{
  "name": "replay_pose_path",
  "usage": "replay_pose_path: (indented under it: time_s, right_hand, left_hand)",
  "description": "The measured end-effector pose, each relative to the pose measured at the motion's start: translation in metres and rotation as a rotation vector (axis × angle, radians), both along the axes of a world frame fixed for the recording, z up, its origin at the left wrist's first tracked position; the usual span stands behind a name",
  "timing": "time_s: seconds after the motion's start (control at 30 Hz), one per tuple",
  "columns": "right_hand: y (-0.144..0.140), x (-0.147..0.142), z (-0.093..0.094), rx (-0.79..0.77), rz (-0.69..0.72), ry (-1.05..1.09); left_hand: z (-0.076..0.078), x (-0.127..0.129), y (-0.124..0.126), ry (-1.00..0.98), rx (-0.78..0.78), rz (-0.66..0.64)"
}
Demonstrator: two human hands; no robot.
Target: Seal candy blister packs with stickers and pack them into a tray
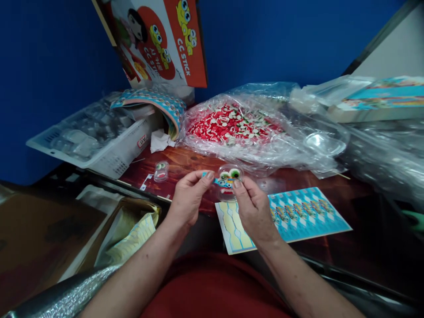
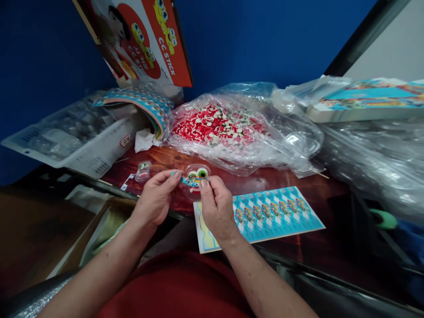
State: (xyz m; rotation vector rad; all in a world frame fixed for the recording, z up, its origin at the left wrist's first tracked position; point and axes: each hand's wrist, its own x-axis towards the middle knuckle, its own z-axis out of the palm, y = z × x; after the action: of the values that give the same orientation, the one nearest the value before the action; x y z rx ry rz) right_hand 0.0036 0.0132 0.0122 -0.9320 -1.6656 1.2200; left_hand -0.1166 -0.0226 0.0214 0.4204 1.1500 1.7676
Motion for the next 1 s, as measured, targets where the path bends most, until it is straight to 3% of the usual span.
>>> replay_pose_path:
  time_s: [0.27, 0.5, 0.57, 0.67, 0.73, 0.9, 1.0]
  right_hand:
    - [-0.01, -0.009, -0.003, -0.315, 0.091, 0.375]
    - [-0.01, -0.003, 0.0, -0.101, 0.007, 0.118]
    - [-0.009, -0.002, 0.002, -0.06, -0.002, 0.04]
    - [-0.005, 0.0, 0.003, -0.023, -0.035, -0.028]
    - [-0.003, 0.002, 0.002, 0.0, -0.057, -0.051]
    - [-0.003, 0.015, -0.003, 0.207, -0.126, -0.19]
    - [-0.005, 0.031, -0.005, 0.291, -0.183, -0.326]
  left_hand:
    - [0.013, 0.007, 0.003, -0.231, -0.095, -0.273]
    - [0.007, 0.007, 0.004, -0.332, -0.114, -0.477]
    - [0.005, 0.006, 0.007, -0.323, -0.146, -0.465]
    - [0.006, 0.008, 0.008, -0.173, -0.131, -0.202]
    - [0.009, 0.012, 0.006, -0.05, -0.074, -0.099]
    - [0.011, 0.024, 0.0, 0.111, -0.055, -0.164]
    - [0.008, 0.044, 0.005, 0.193, 0.002, -0.242]
